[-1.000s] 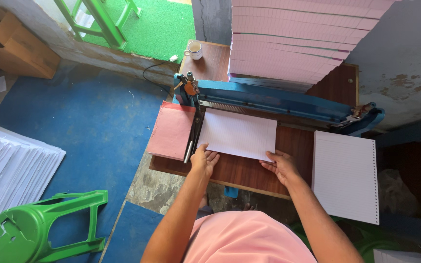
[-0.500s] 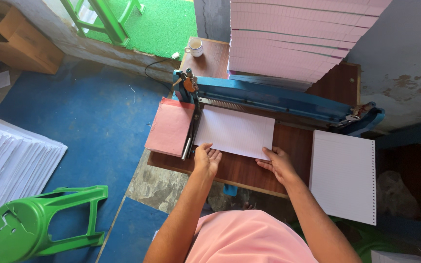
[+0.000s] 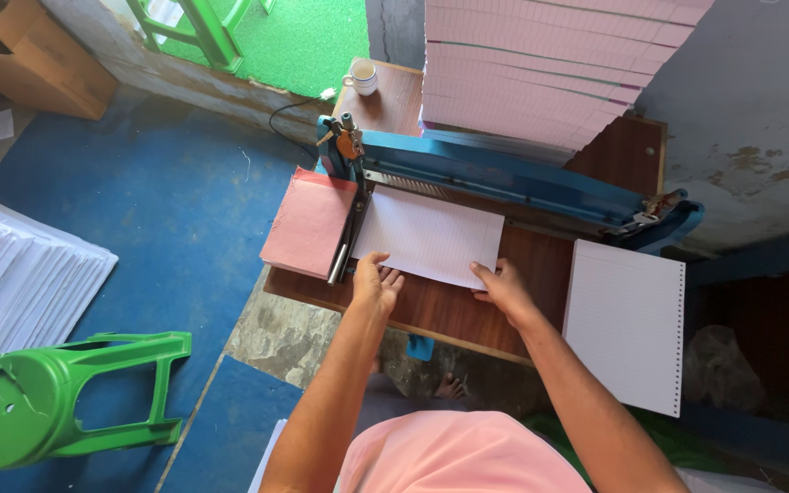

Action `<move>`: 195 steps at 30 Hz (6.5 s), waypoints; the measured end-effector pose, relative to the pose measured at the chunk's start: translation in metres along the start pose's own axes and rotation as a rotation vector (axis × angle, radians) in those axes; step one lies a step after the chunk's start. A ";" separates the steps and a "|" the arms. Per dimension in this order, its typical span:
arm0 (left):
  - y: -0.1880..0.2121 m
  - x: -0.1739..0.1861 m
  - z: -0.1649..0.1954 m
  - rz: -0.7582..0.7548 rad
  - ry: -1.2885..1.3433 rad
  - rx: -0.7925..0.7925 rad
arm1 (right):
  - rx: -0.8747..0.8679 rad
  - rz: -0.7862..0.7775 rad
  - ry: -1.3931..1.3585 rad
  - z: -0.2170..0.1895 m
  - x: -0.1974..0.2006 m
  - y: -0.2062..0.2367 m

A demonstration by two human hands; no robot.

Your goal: The person places lined paper sheets into a manual binding machine, aligns them, and crimps the edge to form a notebook. They repeat this process with multiple sheets and occasionally insert a printed cover sheet before binding.

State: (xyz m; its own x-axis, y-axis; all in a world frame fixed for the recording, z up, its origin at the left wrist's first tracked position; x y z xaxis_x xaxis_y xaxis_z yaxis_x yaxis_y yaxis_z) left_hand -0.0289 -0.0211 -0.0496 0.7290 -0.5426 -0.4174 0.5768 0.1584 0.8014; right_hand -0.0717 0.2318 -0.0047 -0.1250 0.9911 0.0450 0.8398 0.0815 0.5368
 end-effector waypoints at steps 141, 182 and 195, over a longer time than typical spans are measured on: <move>0.071 -0.169 -0.153 -0.390 -1.028 -0.208 | -0.025 0.305 -0.124 0.034 0.274 0.083; 0.103 -0.273 -0.248 -0.271 -1.771 -0.524 | -0.016 0.553 0.285 0.063 0.397 0.102; 0.081 -0.262 -0.275 -0.246 -1.450 -0.097 | -0.168 0.431 0.108 0.042 0.375 0.092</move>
State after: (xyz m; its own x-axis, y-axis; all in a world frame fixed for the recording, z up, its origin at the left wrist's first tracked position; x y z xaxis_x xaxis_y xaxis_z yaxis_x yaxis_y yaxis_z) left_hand -0.0721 0.3609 0.0074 -0.3534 -0.8875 0.2957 0.6933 -0.0362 0.7197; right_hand -0.0192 0.6158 0.0262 0.1545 0.9137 0.3760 0.7314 -0.3616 0.5782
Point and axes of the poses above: each hand's wrist, its own y-axis away from the middle knuckle, its own x-axis out of the back of the hand, z = x × y, the point moved 4 cm from there along -y, towards the middle knuckle, and after that the axes turned 15 degrees about -y, right-handed, at the moved point
